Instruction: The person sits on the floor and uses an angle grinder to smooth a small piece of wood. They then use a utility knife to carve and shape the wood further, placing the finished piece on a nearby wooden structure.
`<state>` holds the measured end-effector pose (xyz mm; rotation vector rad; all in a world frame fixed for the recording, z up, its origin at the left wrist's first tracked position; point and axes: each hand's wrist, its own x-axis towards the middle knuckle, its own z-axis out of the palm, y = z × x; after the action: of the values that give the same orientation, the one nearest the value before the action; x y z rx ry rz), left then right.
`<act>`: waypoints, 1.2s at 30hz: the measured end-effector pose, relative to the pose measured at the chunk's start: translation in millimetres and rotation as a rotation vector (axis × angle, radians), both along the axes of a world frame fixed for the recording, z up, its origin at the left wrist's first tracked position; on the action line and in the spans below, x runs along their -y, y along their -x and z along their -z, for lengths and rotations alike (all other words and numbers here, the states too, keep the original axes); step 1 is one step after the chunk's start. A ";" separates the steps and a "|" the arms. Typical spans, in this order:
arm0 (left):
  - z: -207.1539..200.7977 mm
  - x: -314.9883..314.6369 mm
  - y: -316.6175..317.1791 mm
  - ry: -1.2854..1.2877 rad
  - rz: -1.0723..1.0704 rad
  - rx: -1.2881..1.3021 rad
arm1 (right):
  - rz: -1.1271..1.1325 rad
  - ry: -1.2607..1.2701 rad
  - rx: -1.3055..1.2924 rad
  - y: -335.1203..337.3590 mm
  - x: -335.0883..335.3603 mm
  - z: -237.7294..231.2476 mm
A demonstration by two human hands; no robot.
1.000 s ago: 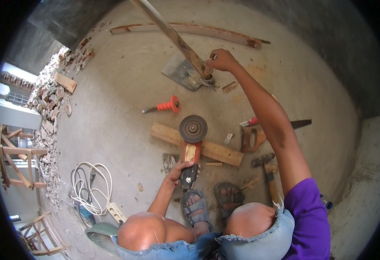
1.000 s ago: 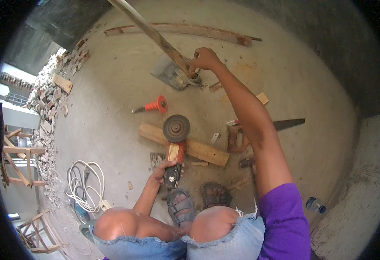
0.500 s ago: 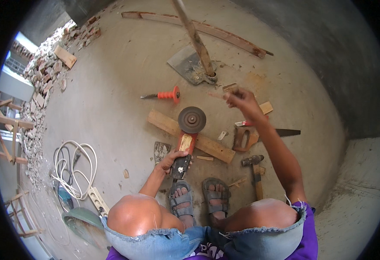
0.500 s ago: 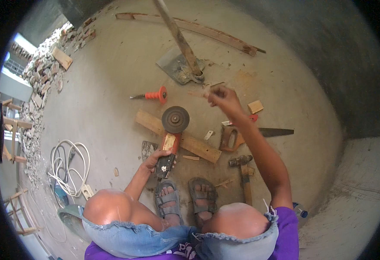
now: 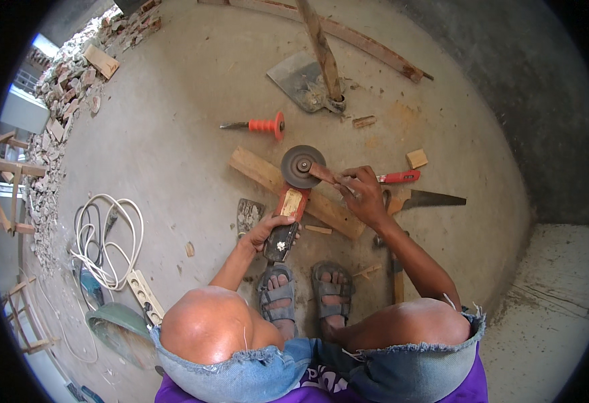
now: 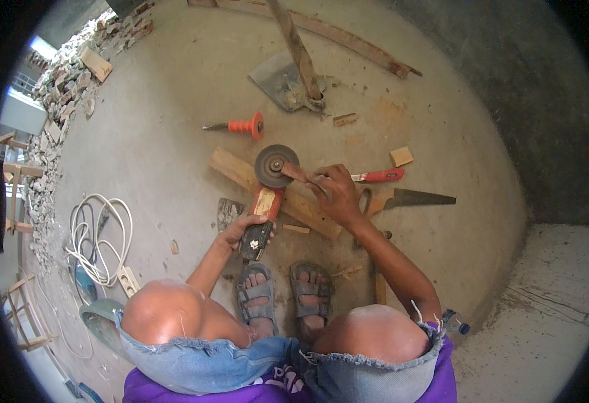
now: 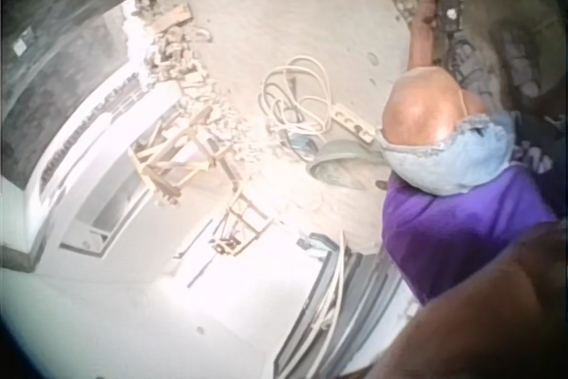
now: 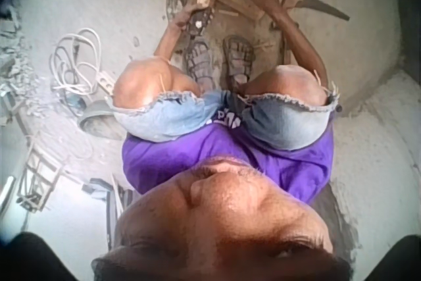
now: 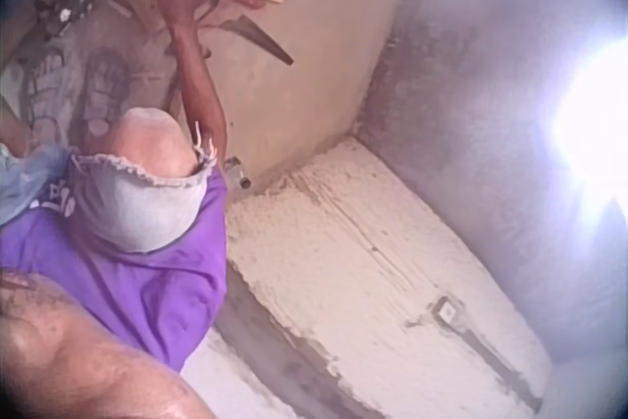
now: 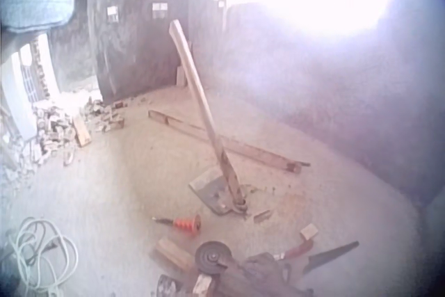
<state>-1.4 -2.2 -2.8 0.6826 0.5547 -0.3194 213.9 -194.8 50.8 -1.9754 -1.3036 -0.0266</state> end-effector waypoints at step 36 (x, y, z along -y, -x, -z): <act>-1.7 3.2 -3.4 -0.033 -0.011 -0.053 | -0.018 -0.022 -1.340 -29.3 37.1 -13.7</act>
<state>2.0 -5.3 -1.1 0.7038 0.6153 -0.3193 243.2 -231.8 64.5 -1.3882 -0.3948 1.0792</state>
